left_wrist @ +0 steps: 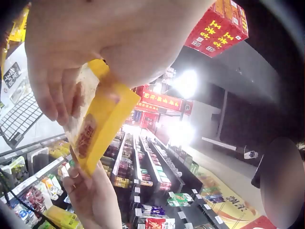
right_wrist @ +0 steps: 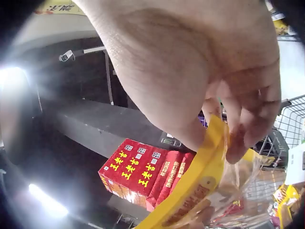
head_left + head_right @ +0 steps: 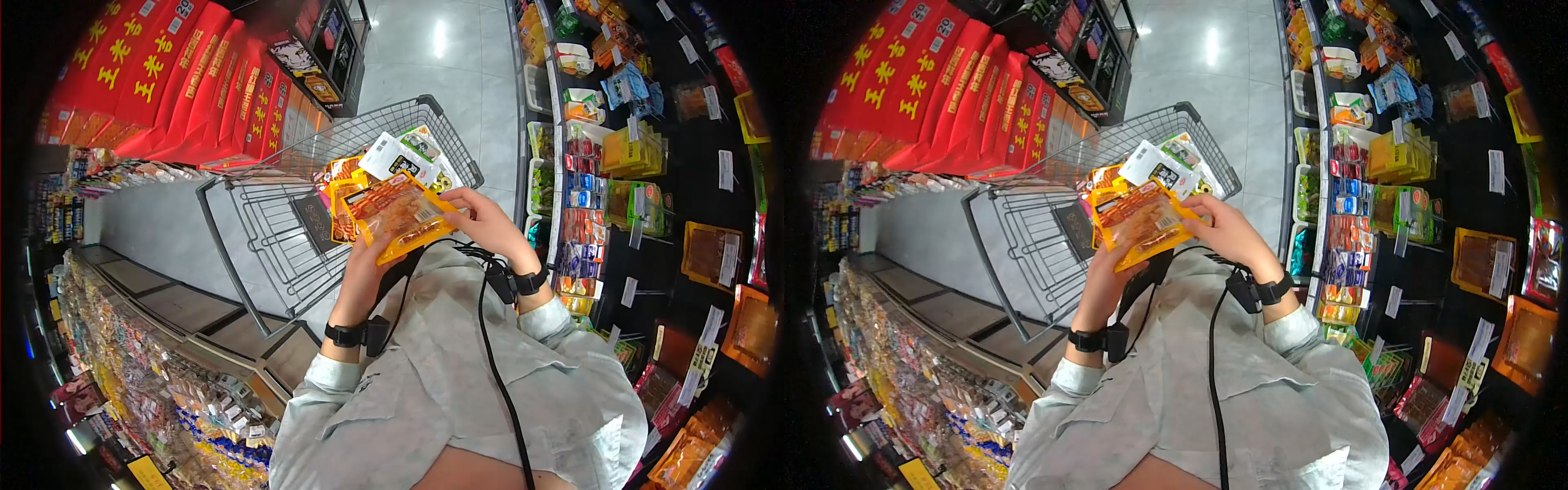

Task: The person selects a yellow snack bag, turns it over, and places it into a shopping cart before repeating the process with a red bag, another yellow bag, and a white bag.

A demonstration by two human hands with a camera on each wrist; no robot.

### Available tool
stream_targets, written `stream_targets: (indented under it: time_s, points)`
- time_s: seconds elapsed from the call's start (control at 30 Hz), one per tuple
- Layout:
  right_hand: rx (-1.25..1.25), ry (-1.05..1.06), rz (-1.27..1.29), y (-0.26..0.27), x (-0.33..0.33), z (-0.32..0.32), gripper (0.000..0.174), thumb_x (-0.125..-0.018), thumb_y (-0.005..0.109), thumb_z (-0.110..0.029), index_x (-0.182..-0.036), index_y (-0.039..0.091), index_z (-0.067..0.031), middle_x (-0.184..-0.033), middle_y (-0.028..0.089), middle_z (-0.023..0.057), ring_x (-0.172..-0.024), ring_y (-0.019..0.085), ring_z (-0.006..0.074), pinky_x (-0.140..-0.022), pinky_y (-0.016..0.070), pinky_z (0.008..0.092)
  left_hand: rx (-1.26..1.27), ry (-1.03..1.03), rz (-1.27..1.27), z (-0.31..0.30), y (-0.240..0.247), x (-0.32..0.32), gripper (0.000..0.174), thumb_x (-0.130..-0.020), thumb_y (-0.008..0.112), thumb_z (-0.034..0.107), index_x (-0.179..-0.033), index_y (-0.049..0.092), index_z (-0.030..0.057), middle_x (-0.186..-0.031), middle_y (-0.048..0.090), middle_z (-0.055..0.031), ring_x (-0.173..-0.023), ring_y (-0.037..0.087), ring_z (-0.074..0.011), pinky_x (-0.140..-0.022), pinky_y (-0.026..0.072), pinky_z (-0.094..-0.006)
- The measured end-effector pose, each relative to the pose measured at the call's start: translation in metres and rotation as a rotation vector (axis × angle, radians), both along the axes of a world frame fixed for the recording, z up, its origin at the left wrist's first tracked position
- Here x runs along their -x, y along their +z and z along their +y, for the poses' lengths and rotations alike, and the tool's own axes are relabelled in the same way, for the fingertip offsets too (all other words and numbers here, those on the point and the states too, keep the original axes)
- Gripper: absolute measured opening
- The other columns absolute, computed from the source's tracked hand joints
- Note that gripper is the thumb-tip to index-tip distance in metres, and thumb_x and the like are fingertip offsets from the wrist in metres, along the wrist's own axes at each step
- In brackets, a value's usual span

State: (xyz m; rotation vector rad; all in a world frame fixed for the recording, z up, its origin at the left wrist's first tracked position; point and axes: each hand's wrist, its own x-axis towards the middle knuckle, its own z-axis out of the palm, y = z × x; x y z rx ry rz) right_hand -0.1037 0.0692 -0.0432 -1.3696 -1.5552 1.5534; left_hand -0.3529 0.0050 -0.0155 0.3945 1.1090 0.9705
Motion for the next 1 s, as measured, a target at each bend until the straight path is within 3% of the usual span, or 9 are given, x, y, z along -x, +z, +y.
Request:
stream_targets:
  time_s: [0.1, 0.13, 0.27, 0.4, 0.63, 0.67, 0.8, 0.9, 1.0]
  points:
    - [-0.016, 0.028, 0.084, 0.006, -0.005, 0.024, 0.036, -0.094, 0.071, -0.018, -0.127, 0.062, -0.0053, -0.110, 0.070, 0.0088, -0.081, 0.060, 0.0103, -0.074, 0.0507, 0.0273, -0.083, 0.003, 0.127, 0.012, -0.006, -0.009, 0.046, -0.104, 0.053, 0.017, -0.149, 0.042, 0.0097, -0.144, 0.054, -0.0094, -0.127, 0.058, -0.0224, -0.099, 0.0520, -0.0395]
    - [-0.023, 0.035, 0.100, 0.010, -0.006, 0.031, 0.035, -0.094, 0.071, -0.017, -0.125, 0.063, -0.0045, -0.114, 0.070, 0.0095, -0.090, 0.063, 0.0139, -0.081, 0.0513, 0.0297, -0.109, 0.045, 0.131, 0.014, -0.008, -0.012, 0.051, -0.104, 0.054, 0.017, -0.152, 0.038, 0.0114, -0.144, 0.055, -0.0086, -0.126, 0.059, -0.0213, -0.101, 0.0505, -0.0392]
    - [-0.308, -0.010, -0.035, 0.016, -0.009, 0.047, 0.033, -0.093, 0.071, -0.017, -0.123, 0.064, -0.0055, -0.121, 0.068, 0.0104, -0.109, 0.064, 0.0226, -0.090, 0.0502, 0.0333, -0.043, 0.309, 0.062, 0.017, -0.006, -0.015, 0.062, -0.103, 0.055, 0.019, -0.156, 0.025, 0.0111, -0.137, 0.059, -0.0126, -0.122, 0.061, -0.0285, -0.100, 0.0505, -0.0406]
    - [-0.230, 0.001, 0.017, 0.010, -0.016, 0.048, 0.035, -0.092, 0.072, -0.020, -0.124, 0.065, -0.0065, -0.118, 0.068, 0.0098, -0.107, 0.064, 0.0210, -0.089, 0.0510, 0.0339, -0.009, 0.355, 0.049, 0.011, -0.017, -0.003, 0.061, -0.102, 0.057, 0.022, -0.156, 0.030, 0.0123, -0.130, 0.058, -0.0118, -0.118, 0.062, -0.0278, -0.101, 0.0479, -0.0415]
    - [-0.167, -0.070, 0.010, 0.024, -0.005, -0.002, 0.032, -0.093, 0.069, -0.014, -0.123, 0.064, -0.0033, -0.111, 0.070, 0.0100, -0.102, 0.067, 0.0168, -0.088, 0.0531, 0.0318, -0.057, 0.099, -0.012, 0.003, -0.018, 0.018, 0.041, -0.104, 0.054, 0.020, -0.144, 0.048, 0.0106, -0.120, 0.060, -0.0072, -0.103, 0.062, -0.0199, -0.092, 0.0486, -0.0337]
    - [-0.118, -0.041, -0.010, 0.023, -0.003, -0.012, 0.034, -0.096, 0.068, -0.013, -0.128, 0.061, -0.0038, -0.118, 0.069, 0.0063, -0.109, 0.065, 0.0167, -0.096, 0.0495, 0.0321, -0.059, 0.079, -0.026, 0.001, -0.016, 0.020, 0.036, -0.105, 0.051, 0.020, -0.138, 0.054, 0.0074, -0.112, 0.062, -0.0057, -0.099, 0.062, -0.0171, -0.090, 0.0491, -0.0316]
    - [-0.221, -0.182, 0.029, 0.022, 0.019, -0.072, 0.031, -0.094, 0.068, -0.012, -0.124, 0.063, -0.0022, -0.111, 0.072, 0.0106, -0.104, 0.068, 0.0196, -0.093, 0.0541, 0.0344, -0.058, -0.066, -0.067, -0.012, -0.016, 0.037, 0.032, -0.105, 0.051, 0.019, -0.131, 0.059, 0.0023, -0.101, 0.065, -0.0046, -0.094, 0.063, -0.0156, -0.088, 0.0498, -0.0297]
    - [-0.135, -0.266, -0.034, 0.025, 0.032, -0.128, 0.033, -0.095, 0.068, -0.013, -0.125, 0.062, -0.0024, -0.112, 0.072, 0.0096, -0.105, 0.068, 0.0192, -0.094, 0.0539, 0.0347, -0.066, -0.205, -0.130, -0.024, -0.035, 0.052, 0.031, -0.105, 0.052, 0.019, -0.130, 0.059, 0.0029, -0.100, 0.065, -0.0053, -0.094, 0.063, -0.0149, -0.087, 0.0500, -0.0297]
    - [0.000, -0.318, -0.062, 0.030, 0.039, -0.190, 0.039, -0.099, 0.067, -0.020, -0.133, 0.058, -0.0028, -0.121, 0.068, 0.0085, -0.117, 0.062, 0.0168, -0.102, 0.0486, 0.0337, 0.016, -0.318, -0.177, -0.038, -0.048, 0.054, 0.027, -0.103, 0.053, 0.019, -0.124, 0.060, 0.0027, -0.095, 0.063, -0.0043, -0.089, 0.061, -0.0142, -0.084, 0.0495, -0.0285]
